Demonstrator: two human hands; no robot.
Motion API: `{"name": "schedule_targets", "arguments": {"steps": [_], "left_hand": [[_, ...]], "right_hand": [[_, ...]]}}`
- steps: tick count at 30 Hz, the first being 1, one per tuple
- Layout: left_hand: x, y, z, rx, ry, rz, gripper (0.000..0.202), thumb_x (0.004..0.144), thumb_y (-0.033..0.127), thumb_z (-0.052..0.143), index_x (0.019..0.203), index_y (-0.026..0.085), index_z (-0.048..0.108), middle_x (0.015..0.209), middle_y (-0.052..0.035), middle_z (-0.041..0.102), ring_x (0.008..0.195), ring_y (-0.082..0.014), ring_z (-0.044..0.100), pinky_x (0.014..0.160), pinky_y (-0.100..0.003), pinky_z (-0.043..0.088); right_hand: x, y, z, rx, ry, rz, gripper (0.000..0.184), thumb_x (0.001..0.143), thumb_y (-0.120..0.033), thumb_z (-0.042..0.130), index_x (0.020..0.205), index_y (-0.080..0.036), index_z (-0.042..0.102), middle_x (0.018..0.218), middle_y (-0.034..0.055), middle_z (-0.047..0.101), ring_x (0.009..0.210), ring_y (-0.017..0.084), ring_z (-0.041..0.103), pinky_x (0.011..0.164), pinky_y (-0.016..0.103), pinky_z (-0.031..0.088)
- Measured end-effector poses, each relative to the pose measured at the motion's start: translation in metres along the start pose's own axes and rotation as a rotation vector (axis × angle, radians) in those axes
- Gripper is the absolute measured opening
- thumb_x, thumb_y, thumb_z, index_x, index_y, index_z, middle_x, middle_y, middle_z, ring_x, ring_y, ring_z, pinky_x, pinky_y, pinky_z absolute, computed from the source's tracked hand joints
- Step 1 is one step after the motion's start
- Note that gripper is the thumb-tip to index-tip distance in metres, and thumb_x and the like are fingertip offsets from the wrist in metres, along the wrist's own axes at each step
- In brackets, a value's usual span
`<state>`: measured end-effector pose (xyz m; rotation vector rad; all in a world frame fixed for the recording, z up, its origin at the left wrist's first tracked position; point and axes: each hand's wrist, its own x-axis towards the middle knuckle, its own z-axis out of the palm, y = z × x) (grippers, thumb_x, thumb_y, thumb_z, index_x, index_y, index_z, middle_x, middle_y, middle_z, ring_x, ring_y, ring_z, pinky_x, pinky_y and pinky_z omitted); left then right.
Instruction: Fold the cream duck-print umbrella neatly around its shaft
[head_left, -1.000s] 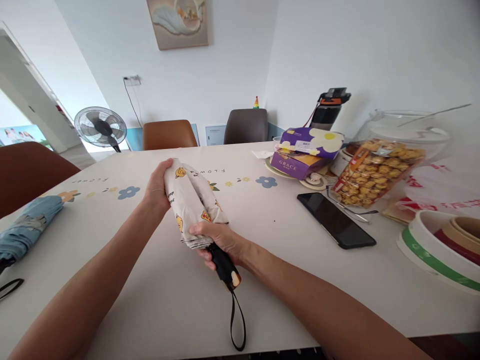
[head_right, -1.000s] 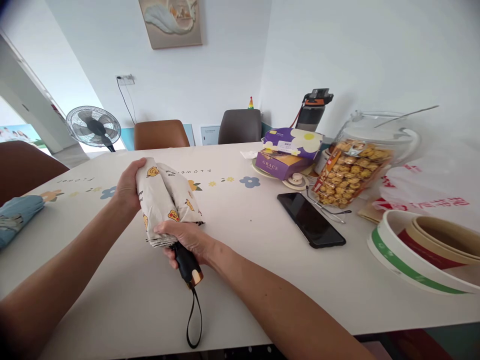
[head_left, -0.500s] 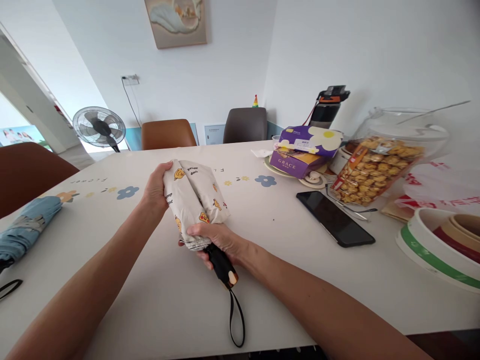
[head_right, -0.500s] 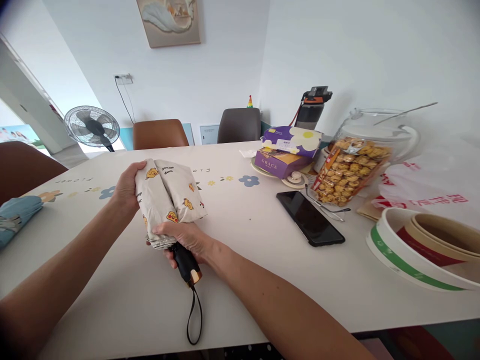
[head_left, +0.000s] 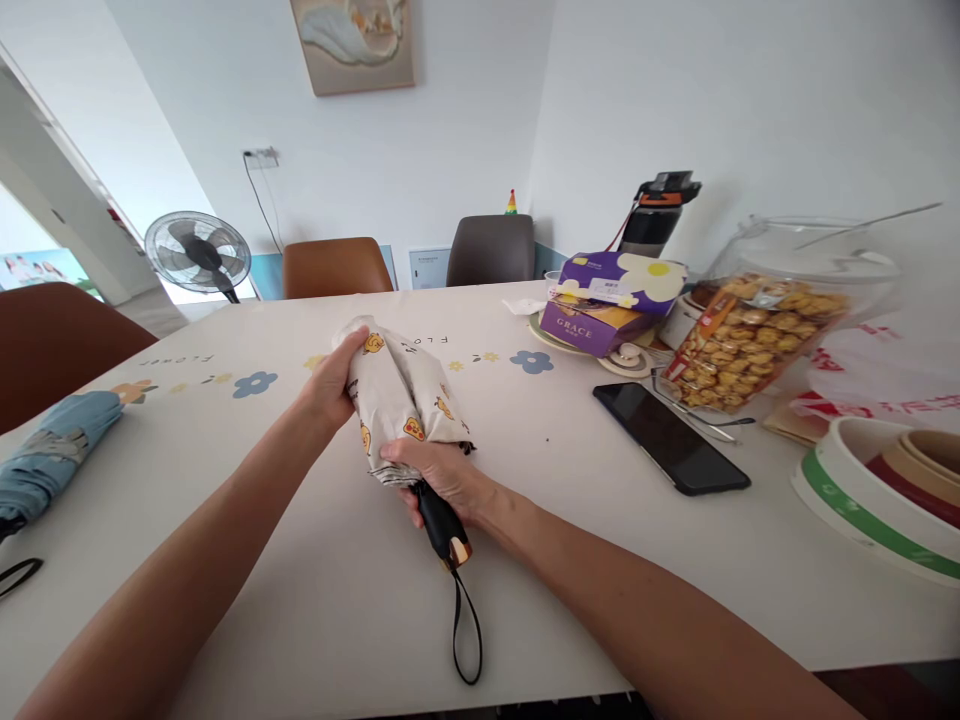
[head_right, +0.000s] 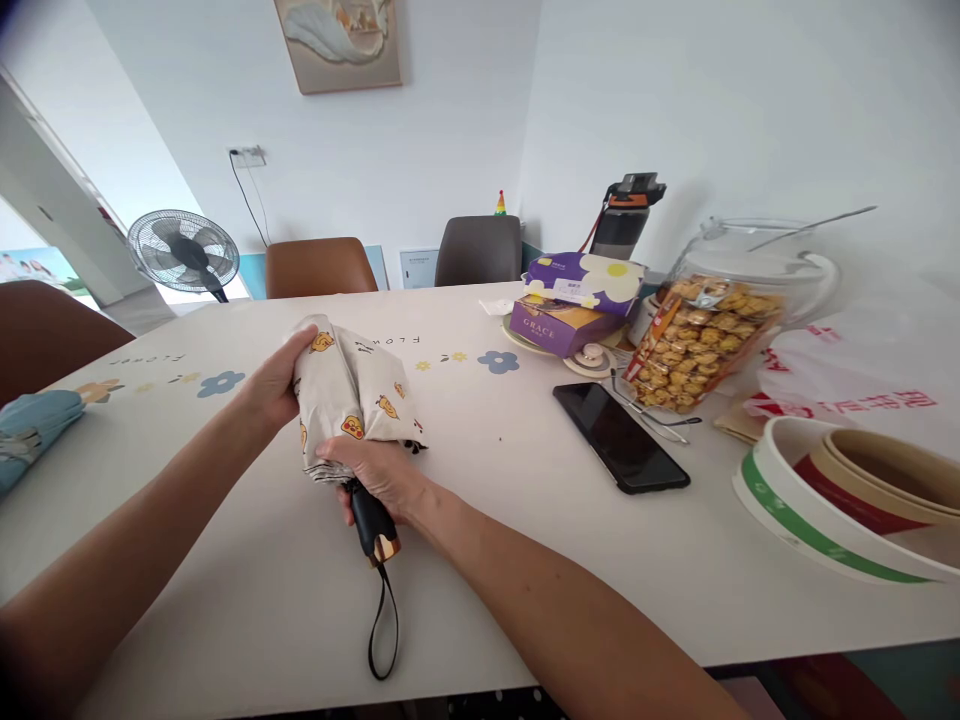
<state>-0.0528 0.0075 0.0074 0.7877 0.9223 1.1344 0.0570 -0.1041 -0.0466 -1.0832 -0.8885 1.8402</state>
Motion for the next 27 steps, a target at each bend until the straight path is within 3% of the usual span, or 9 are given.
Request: {"name": "schedule_targets", "arguments": {"steps": [4,8,10,17,27], "left_hand": [[-0.001,-0.009,0.002,0.092,0.010,0.051,0.033,0.064,0.037,0.072,0.084,0.011,0.064,0.080,-0.0097,0.066,0.071,-0.0186,0.062,0.064,-0.027,0.054],[-0.002,-0.015,0.001,0.185,0.113,0.177,0.030,0.063,0.037,0.072,0.078,0.013,0.064,0.077,-0.0052,0.063,0.063,-0.0133,0.058,0.054,-0.022,0.050],[-0.006,-0.017,0.003,0.211,0.095,0.194,0.031,0.063,0.039,0.072,0.077,0.013,0.063,0.073,-0.0047,0.063,0.061,-0.0131,0.058,0.051,-0.022,0.049],[-0.019,-0.025,0.014,0.139,-0.111,-0.121,0.037,0.061,0.028,0.075,0.092,0.011,0.064,0.075,-0.0137,0.068,0.067,-0.0256,0.065,0.063,-0.036,0.055],[-0.012,-0.037,0.009,0.023,-0.048,-0.151,0.036,0.063,0.019,0.070,0.097,0.011,0.063,0.077,-0.0112,0.069,0.067,-0.0235,0.066,0.065,-0.035,0.057]], "right_hand": [[-0.001,-0.004,0.002,0.007,0.087,-0.026,0.021,0.071,-0.034,0.061,0.068,-0.017,0.049,0.043,-0.0047,0.044,0.033,0.009,0.042,0.032,0.021,0.042],[-0.001,-0.006,0.002,0.039,0.162,-0.039,0.021,0.071,-0.033,0.061,0.069,-0.018,0.047,0.043,-0.0049,0.043,0.033,0.009,0.041,0.030,0.021,0.041],[0.000,-0.006,0.002,0.056,0.184,-0.043,0.021,0.071,-0.034,0.061,0.068,-0.018,0.047,0.043,-0.0046,0.043,0.034,0.009,0.042,0.030,0.021,0.041],[0.003,-0.003,-0.001,0.022,0.208,-0.069,0.017,0.070,-0.029,0.062,0.071,-0.018,0.049,0.048,-0.0035,0.045,0.036,0.009,0.044,0.030,0.022,0.043],[0.005,0.001,-0.002,0.071,0.132,-0.012,0.026,0.067,-0.037,0.067,0.070,-0.016,0.051,0.048,-0.0030,0.047,0.038,0.009,0.045,0.031,0.021,0.043]]}}
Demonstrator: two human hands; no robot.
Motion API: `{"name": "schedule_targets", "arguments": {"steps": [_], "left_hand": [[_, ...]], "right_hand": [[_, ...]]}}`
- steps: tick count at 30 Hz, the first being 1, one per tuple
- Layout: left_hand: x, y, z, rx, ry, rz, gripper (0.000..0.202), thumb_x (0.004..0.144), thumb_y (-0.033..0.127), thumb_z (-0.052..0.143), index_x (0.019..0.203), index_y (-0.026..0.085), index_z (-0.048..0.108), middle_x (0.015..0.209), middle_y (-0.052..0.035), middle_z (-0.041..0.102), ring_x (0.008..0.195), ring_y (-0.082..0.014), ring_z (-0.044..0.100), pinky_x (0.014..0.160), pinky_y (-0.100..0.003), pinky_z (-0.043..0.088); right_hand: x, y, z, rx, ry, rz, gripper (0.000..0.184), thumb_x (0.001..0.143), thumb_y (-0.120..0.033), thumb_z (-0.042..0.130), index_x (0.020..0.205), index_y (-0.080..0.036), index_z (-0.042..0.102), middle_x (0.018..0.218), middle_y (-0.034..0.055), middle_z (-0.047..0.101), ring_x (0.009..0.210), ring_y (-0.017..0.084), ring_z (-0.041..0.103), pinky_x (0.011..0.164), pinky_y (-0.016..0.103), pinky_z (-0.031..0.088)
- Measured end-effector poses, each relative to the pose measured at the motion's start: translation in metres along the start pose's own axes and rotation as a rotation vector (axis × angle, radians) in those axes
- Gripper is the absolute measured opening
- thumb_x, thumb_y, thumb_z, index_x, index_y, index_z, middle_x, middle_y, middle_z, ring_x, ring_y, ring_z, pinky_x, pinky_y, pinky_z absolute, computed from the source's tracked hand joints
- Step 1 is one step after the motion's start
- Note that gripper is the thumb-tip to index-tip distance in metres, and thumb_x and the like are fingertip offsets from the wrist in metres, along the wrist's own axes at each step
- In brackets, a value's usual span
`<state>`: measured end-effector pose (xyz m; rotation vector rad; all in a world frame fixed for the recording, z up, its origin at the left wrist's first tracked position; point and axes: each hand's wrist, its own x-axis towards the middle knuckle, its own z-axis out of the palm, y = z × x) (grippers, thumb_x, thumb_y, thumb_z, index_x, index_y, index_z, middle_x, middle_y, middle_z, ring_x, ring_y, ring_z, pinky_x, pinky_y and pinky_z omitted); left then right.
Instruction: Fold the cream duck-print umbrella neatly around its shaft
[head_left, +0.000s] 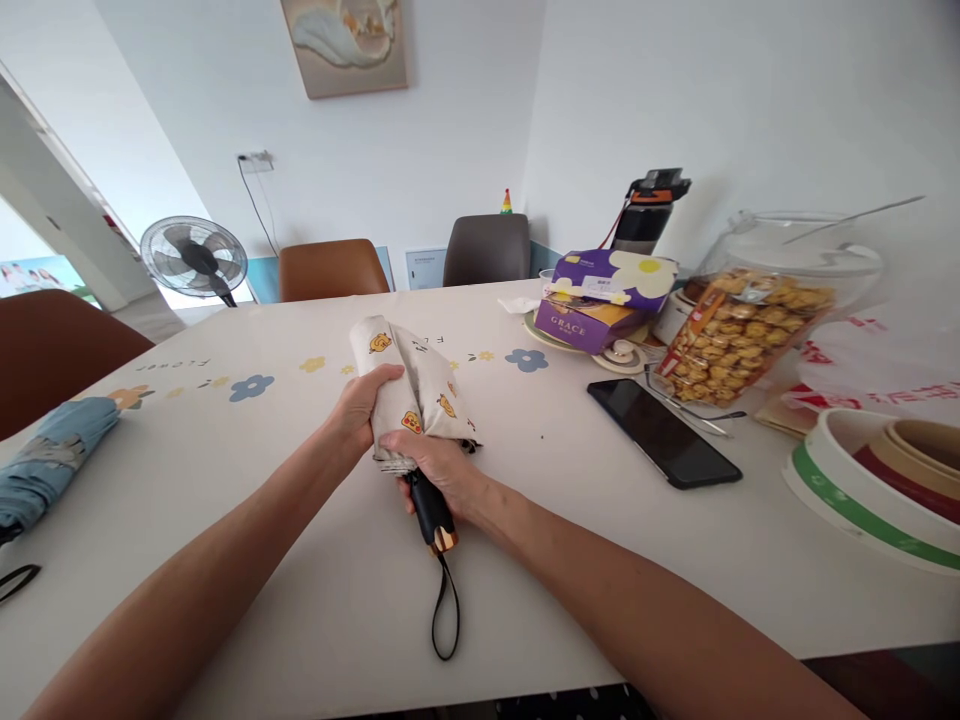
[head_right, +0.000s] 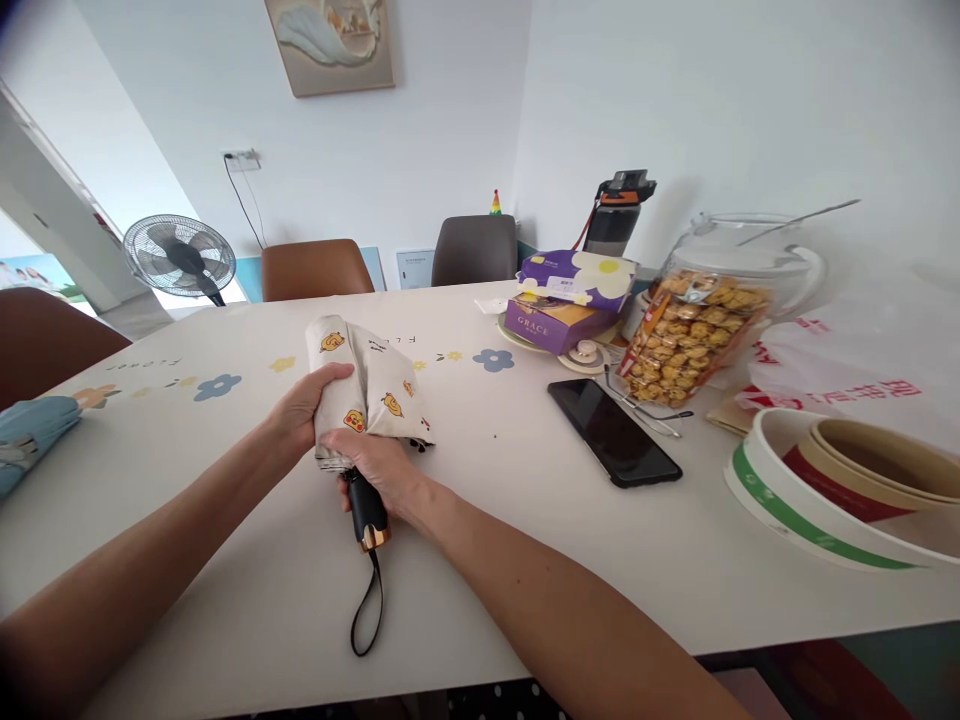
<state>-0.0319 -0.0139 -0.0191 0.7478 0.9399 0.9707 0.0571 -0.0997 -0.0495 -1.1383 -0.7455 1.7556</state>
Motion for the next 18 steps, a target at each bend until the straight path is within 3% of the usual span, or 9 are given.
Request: {"name": "schedule_targets", "arguments": {"steps": [4,9,18], "left_hand": [[-0.0015,-0.0001,0.0008,0.002,0.019,-0.022,0.035,0.062,0.019,0.070,0.095,0.011,0.062,0.074,-0.0102,0.068,0.065,-0.0232,0.066,0.064,-0.036,0.057],[-0.0048,0.0029,0.0021,0.042,0.021,0.026,0.038,0.062,0.022,0.070,0.097,0.012,0.062,0.071,-0.0089,0.066,0.062,-0.0226,0.065,0.063,-0.036,0.057],[-0.0042,0.0012,0.0016,0.049,-0.003,0.072,0.037,0.062,0.022,0.070,0.097,0.012,0.063,0.068,-0.0071,0.065,0.060,-0.0205,0.064,0.064,-0.035,0.056]], "right_hand": [[0.0011,0.0020,-0.0008,0.022,-0.063,-0.012,0.026,0.069,-0.037,0.066,0.071,-0.015,0.053,0.054,-0.0016,0.050,0.041,0.010,0.050,0.033,0.022,0.046],[-0.0004,0.0017,0.0001,0.048,-0.137,-0.071,0.028,0.071,-0.037,0.064,0.086,-0.015,0.058,0.077,0.0026,0.057,0.060,0.016,0.063,0.036,0.024,0.050],[-0.0022,-0.0023,-0.0027,0.106,-0.247,-0.030,0.029,0.075,-0.035,0.063,0.093,-0.014,0.059,0.089,0.0060,0.058,0.077,0.021,0.065,0.052,0.032,0.057]]}}
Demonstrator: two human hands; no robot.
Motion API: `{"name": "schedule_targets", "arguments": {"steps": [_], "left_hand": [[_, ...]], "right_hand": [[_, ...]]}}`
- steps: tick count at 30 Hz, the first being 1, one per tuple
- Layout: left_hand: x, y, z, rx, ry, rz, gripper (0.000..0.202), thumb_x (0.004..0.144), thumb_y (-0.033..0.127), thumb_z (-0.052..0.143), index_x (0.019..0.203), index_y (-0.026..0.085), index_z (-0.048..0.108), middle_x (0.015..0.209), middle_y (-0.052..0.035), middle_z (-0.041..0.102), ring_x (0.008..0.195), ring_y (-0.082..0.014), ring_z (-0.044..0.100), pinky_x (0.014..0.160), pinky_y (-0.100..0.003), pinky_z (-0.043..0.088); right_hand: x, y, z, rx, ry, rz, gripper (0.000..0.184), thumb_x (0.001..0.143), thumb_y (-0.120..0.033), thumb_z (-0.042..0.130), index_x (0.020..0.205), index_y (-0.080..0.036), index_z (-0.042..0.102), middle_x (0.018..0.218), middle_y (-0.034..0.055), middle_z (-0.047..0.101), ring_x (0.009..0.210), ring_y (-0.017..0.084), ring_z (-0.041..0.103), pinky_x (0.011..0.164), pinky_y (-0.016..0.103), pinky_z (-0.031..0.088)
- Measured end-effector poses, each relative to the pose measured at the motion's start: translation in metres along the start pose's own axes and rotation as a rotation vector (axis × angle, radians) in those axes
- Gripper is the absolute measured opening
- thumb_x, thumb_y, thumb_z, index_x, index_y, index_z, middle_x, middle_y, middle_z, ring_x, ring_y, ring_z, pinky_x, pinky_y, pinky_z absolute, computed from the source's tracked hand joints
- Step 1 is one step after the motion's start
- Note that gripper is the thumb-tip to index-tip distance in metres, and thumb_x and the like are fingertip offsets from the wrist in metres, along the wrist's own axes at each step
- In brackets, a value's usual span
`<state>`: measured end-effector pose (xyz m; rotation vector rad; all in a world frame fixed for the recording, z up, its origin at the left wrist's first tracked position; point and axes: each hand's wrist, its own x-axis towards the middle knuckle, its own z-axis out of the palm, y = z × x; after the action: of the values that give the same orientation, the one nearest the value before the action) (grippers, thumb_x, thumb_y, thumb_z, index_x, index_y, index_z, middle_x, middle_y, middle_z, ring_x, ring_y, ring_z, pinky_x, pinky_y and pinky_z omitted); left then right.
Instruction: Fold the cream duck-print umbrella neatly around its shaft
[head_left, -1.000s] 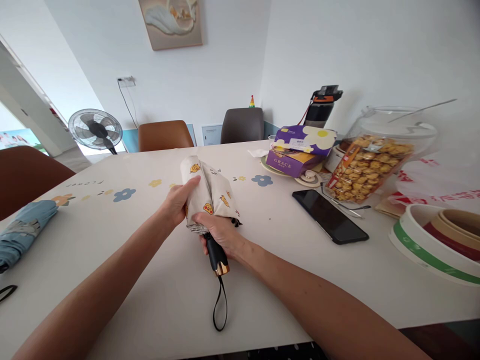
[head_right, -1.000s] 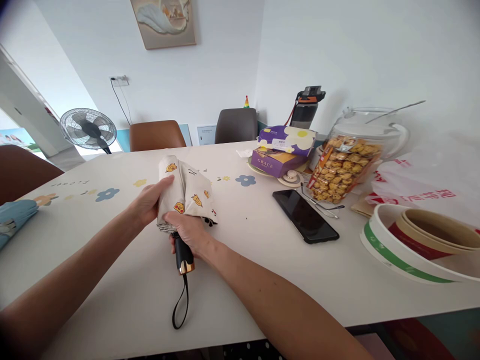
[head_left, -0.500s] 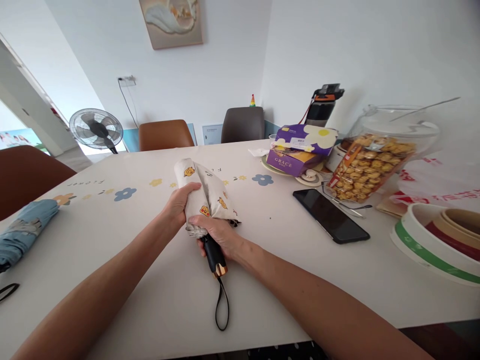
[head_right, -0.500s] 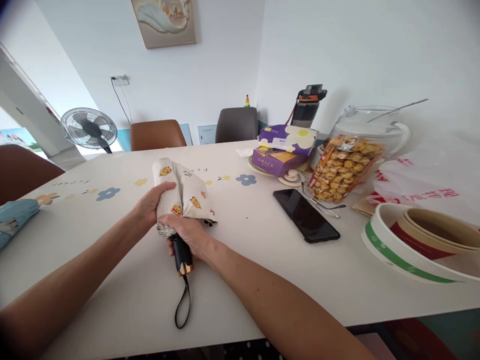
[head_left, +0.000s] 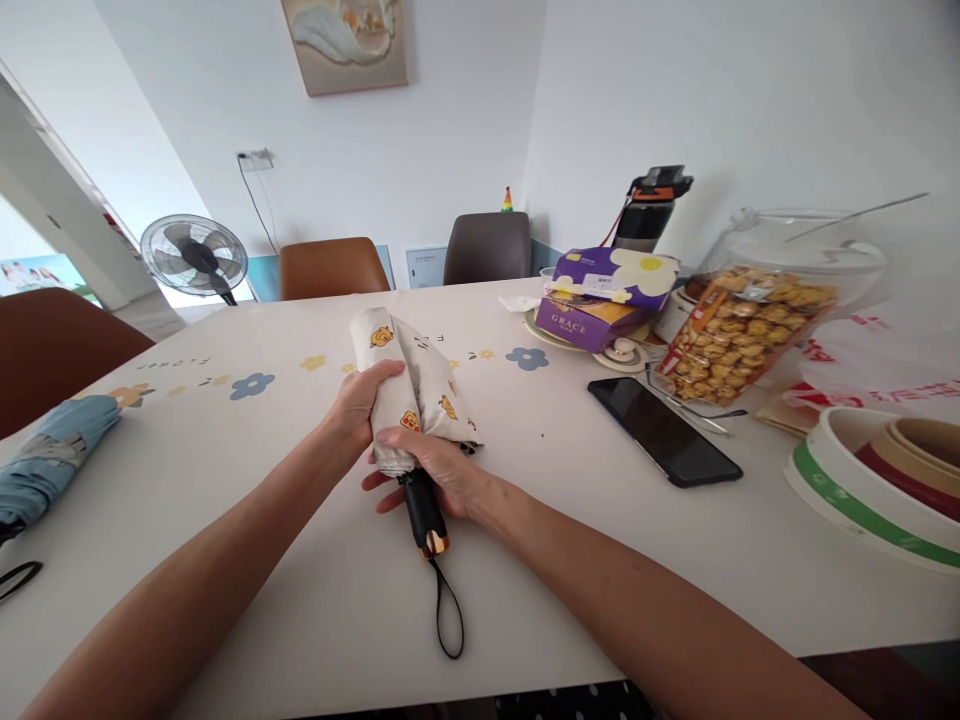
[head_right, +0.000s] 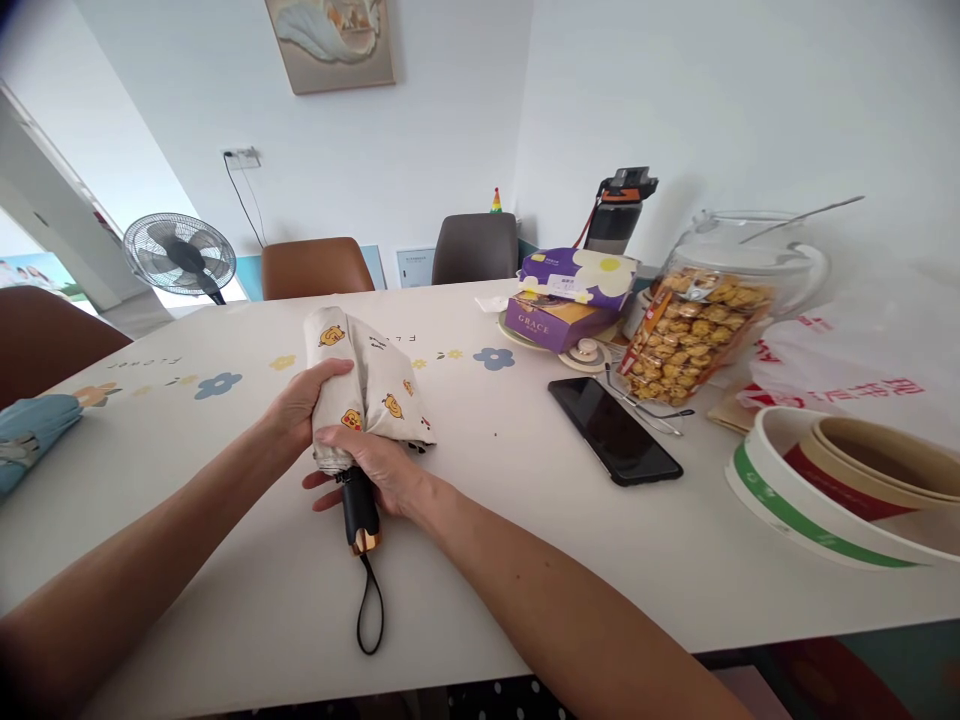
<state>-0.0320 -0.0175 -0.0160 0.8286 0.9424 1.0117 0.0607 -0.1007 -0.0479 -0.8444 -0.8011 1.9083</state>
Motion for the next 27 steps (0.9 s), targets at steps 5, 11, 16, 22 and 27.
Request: {"name": "schedule_targets", "arguments": {"steps": [5,11,16,22,27], "left_hand": [[-0.0007,0.0009,0.0010,0.001,0.023,-0.057,0.035,0.063,0.023,0.069,0.094,0.010,0.062,0.070,-0.0096,0.066,0.062,-0.0220,0.065,0.063,-0.034,0.056],[-0.0008,0.0020,0.0004,0.001,-0.047,-0.049,0.036,0.064,0.022,0.069,0.097,0.010,0.062,0.079,-0.0108,0.068,0.070,-0.0218,0.066,0.069,-0.033,0.056],[0.0036,0.0021,-0.0028,0.028,-0.078,-0.092,0.037,0.065,0.026,0.069,0.098,0.011,0.063,0.083,-0.0123,0.069,0.074,-0.0240,0.066,0.070,-0.035,0.057],[0.0047,0.0038,-0.0044,0.143,-0.051,-0.051,0.038,0.061,0.027,0.072,0.094,0.010,0.063,0.084,-0.0141,0.069,0.073,-0.0269,0.066,0.066,-0.039,0.057],[0.0043,0.0071,-0.0073,0.331,-0.026,0.093,0.039,0.061,0.031,0.070,0.092,0.010,0.060,0.091,-0.0151,0.066,0.081,-0.0271,0.064,0.070,-0.038,0.055]], "right_hand": [[0.0023,-0.0005,-0.0028,0.023,-0.025,0.036,0.027,0.074,-0.035,0.063,0.090,-0.014,0.058,0.082,0.0044,0.060,0.060,0.015,0.062,0.045,0.028,0.054],[0.0063,0.0020,-0.0044,0.050,0.066,0.057,0.023,0.066,-0.032,0.069,0.073,-0.016,0.054,0.060,-0.0034,0.050,0.044,0.009,0.047,0.034,0.022,0.044],[0.0063,0.0026,-0.0034,0.049,0.088,0.036,0.021,0.068,-0.030,0.067,0.069,-0.016,0.051,0.056,-0.0054,0.047,0.041,0.007,0.042,0.032,0.021,0.041],[0.0065,0.0009,-0.0027,0.034,0.120,0.044,0.015,0.070,-0.027,0.063,0.071,-0.015,0.053,0.058,-0.0037,0.049,0.043,0.008,0.047,0.033,0.022,0.044],[0.0074,0.0011,-0.0023,0.007,0.155,0.053,0.015,0.071,-0.026,0.063,0.072,-0.015,0.053,0.057,-0.0042,0.048,0.040,0.007,0.044,0.032,0.022,0.044]]}}
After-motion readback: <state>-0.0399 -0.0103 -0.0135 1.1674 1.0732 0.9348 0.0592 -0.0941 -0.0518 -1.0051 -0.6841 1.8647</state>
